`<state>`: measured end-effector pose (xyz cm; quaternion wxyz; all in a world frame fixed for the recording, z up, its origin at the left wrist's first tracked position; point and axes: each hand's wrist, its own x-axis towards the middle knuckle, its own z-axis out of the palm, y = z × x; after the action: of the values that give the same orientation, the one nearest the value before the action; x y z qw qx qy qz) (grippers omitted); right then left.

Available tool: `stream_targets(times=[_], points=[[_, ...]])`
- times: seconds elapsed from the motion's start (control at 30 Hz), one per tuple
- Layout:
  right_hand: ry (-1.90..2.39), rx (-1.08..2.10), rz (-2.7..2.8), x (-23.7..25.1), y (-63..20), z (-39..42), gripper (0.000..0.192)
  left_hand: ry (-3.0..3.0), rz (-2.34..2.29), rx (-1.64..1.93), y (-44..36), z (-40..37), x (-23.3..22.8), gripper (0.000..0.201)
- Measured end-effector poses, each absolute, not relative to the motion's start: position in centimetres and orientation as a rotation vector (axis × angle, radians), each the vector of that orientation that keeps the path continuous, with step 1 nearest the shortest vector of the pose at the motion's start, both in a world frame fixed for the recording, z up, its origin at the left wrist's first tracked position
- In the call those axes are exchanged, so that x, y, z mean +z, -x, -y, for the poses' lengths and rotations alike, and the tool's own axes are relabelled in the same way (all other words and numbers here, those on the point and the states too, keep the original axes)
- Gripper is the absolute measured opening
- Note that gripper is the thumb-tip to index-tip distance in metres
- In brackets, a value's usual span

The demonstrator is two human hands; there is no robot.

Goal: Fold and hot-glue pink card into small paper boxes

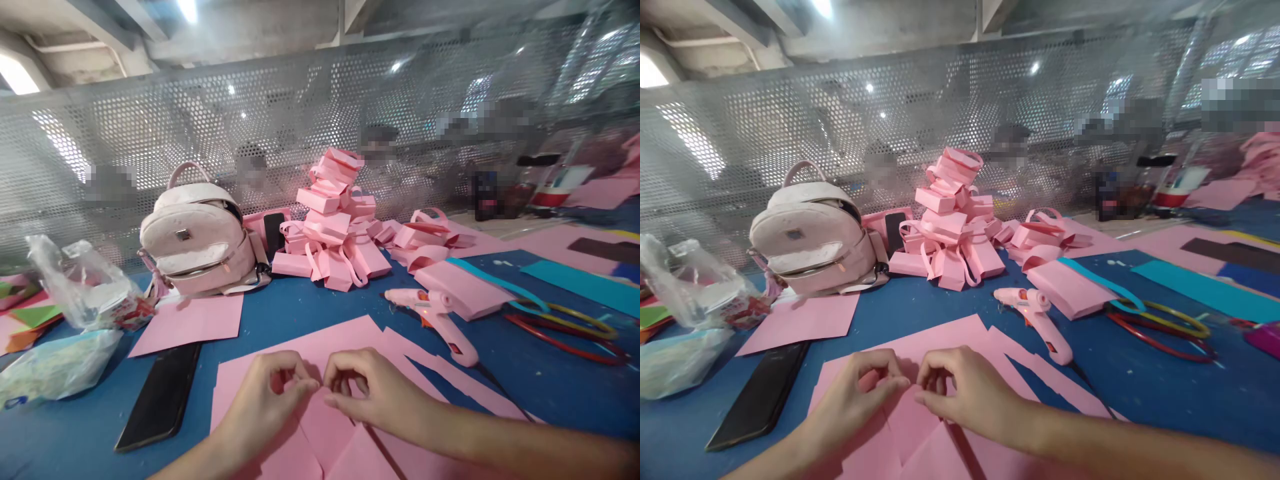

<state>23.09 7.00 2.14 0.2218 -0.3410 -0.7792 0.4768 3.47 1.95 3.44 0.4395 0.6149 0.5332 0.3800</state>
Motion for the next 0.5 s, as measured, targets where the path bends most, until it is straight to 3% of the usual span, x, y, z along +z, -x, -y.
stream_targets(times=[0.5], points=[[0.920, 1.445, 2.143, 2.7, -23.3, -7.2, 0.012, -1.379, -1.294, 0.946, -4.1, -2.2, 2.9, 0.013]])
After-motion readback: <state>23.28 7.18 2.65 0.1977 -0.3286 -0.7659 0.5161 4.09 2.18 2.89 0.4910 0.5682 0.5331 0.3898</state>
